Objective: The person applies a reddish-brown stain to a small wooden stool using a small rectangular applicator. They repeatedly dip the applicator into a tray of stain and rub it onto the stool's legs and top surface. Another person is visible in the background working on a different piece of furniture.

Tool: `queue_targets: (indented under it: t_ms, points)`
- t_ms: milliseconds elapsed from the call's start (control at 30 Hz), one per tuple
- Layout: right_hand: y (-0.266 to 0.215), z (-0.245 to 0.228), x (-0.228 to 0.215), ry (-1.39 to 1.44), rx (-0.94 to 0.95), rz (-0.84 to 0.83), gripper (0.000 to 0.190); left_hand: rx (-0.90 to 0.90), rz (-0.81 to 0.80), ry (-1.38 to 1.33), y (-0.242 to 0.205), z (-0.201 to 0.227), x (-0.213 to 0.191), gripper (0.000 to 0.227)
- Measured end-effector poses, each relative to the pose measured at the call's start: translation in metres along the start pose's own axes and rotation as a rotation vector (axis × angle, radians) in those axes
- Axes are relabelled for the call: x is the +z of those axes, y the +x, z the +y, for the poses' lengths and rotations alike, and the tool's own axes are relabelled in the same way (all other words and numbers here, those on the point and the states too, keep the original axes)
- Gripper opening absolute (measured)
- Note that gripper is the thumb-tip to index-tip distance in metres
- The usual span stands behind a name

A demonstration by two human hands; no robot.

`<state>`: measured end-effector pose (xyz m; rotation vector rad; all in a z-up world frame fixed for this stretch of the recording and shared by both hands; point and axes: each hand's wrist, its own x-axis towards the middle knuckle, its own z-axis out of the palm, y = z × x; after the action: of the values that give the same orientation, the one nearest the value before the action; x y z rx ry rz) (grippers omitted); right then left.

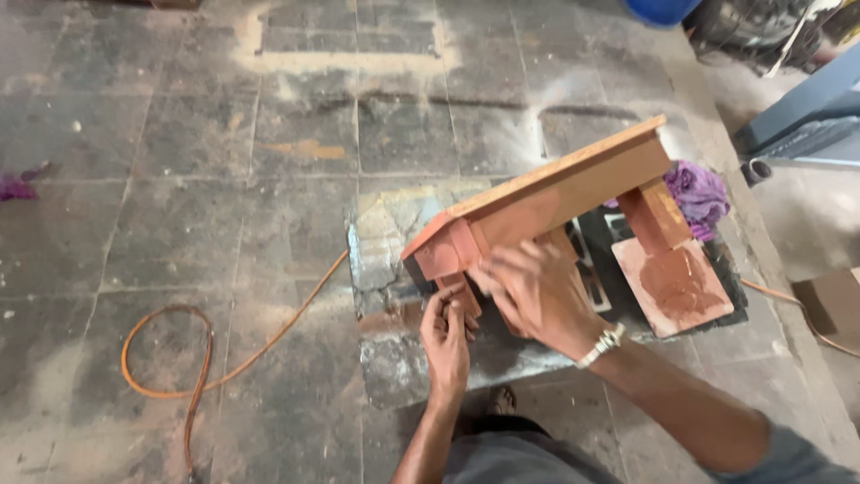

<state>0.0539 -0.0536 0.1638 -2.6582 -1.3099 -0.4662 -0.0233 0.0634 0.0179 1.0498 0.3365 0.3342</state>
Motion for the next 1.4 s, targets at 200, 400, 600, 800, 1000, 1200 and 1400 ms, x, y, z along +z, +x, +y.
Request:
queue_targets:
  t_ms: [200, 400, 600, 800, 1000, 1200, 1400]
  points:
    - [0.027, 0.046, -0.011, -0.012, -0.083, -0.034, 0.039, 0.025, -0.034, 0.024, 0.003, 0.005, 0.003, 0.028]
    - [0.042, 0.050, 0.011, -0.110, -0.196, -0.018, 0.045, -0.017, -0.041, 0.096, -0.006, 0.008, -0.001, 0.029]
    - [0.036, 0.046, 0.002, 0.011, -0.189, -0.095, 0.023, -0.001, -0.016, 0.073, -0.003, -0.002, -0.002, 0.028]
    - [-0.027, 0.050, 0.001, 0.064, -0.105, -0.027, 0.026, 0.011, 0.000, 0.080, 0.003, 0.008, 0.001, 0.027]
    - [-0.016, 0.088, 0.038, 0.091, 0.195, 0.223, 0.045, -0.001, -0.072, 0.001, 0.002, 0.000, 0.011, 0.026]
    - [-0.041, 0.017, 0.020, -0.054, -0.026, 0.099, 0.068, 0.013, -0.011, -0.002, 0.000, -0.015, 0.011, 0.026]
    - [-0.003, 0.097, 0.003, -0.147, 0.440, -0.131, 0.038, 0.061, -0.059, 0.036, -0.001, -0.012, 0.009, 0.025]
